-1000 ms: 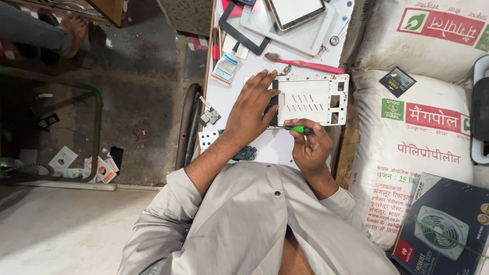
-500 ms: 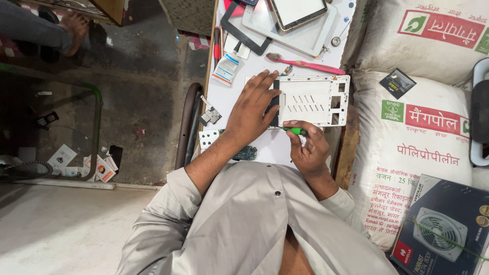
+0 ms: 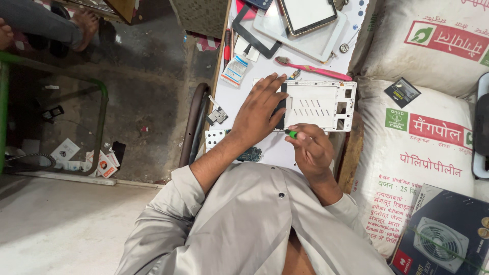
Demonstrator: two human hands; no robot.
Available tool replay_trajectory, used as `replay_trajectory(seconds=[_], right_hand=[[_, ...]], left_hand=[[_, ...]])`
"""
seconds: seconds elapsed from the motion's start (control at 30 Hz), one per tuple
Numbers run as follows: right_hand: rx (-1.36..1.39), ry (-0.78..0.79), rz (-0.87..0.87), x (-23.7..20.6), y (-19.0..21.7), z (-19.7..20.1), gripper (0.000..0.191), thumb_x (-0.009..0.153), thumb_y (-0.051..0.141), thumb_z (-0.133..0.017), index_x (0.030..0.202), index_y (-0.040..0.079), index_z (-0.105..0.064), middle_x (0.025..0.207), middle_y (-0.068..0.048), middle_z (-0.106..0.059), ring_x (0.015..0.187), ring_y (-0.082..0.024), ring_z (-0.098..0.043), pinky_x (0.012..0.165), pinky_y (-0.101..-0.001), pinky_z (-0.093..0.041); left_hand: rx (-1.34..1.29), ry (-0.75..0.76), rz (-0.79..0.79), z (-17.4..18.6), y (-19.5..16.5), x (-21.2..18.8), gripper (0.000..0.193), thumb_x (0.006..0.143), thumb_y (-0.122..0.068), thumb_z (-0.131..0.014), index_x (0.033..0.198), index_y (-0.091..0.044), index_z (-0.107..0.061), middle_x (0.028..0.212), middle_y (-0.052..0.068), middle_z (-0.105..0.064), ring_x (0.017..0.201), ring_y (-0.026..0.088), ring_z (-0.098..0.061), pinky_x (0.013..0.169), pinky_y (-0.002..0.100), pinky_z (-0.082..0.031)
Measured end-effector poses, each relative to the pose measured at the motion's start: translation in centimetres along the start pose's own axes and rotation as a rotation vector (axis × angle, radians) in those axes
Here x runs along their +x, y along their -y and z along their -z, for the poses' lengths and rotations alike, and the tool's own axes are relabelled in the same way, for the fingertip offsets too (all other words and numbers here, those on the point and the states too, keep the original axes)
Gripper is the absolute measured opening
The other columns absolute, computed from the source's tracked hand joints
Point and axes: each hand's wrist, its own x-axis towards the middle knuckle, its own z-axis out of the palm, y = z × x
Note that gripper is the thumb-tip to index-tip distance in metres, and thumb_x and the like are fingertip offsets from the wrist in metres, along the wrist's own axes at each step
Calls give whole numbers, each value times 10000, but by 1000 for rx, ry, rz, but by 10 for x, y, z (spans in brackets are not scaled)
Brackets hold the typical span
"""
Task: The person brushes a green phone circuit board with a pink toothbrush, then holds a white phone frame and uses a green-handled screwdriver to work on a black component fitted into the frame, repeatedly turning the screwdriver and repositioning the part.
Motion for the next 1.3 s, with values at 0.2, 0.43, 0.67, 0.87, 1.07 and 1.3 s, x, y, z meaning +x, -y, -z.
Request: replay_trajectory(seconds=[0.2, 0.43, 0.67, 0.87, 1.07, 1.3], right_hand=[[145, 132, -46, 7, 6, 5, 515, 1011, -172, -566, 1382, 162, -441, 1192, -213, -694, 1106, -317, -743, 904, -365, -639], [69, 16, -60, 3, 1, 1, 544, 941, -57, -727, 1368, 168, -477, 1113, -196, -643, 1005, -306, -698, 871, -353, -616], [190, 98, -95, 5, 1, 3, 556, 1063, -171, -494, 1457, 204, -379, 1219, -186, -679, 1134, -323, -735, 964, -384, -637], [76, 39, -30, 5, 0, -3, 621, 939, 47, -735, 1420, 219, -384, 1149, -182, -647, 1024, -318, -686, 877, -361, -589], [121, 30, -126, -1, -2, 0, 559, 1030, -154, -598, 1418, 210, -425, 1172, -165, -634, 1055, -277, -721, 837, -312, -667], [197, 76, -155, 3, -1, 1, 608, 996, -118, -568, 1484, 191, -376, 1209, -183, -635, 1120, -291, -705, 949, -375, -613]], left_hand=[[-3, 3, 7, 0, -1, 0, 316, 924, -133, -731, 1213, -43, -639, 1559, 143, -465, 1504, 336, -380, 1264, 520, -301], [-5, 19, 25, 1, -2, 1, 315, 928, -132, -740, 1214, -45, -640, 1553, 140, -470, 1504, 328, -382, 1265, 514, -300], [-1, 22, 29, 1, -2, 3, 319, 921, -140, -742, 1208, -44, -644, 1536, 142, -486, 1498, 326, -387, 1260, 510, -300], [1, 21, 30, 2, -3, 2, 311, 920, -132, -737, 1203, -40, -645, 1543, 143, -480, 1500, 333, -384, 1257, 508, -308], [3, 18, 26, 1, -2, 3, 311, 933, -138, -731, 1216, -46, -640, 1547, 143, -477, 1503, 329, -380, 1264, 513, -299], [10, 28, 30, 2, -2, 3, 316, 929, -143, -732, 1215, -47, -639, 1552, 139, -467, 1507, 330, -371, 1262, 517, -295]])
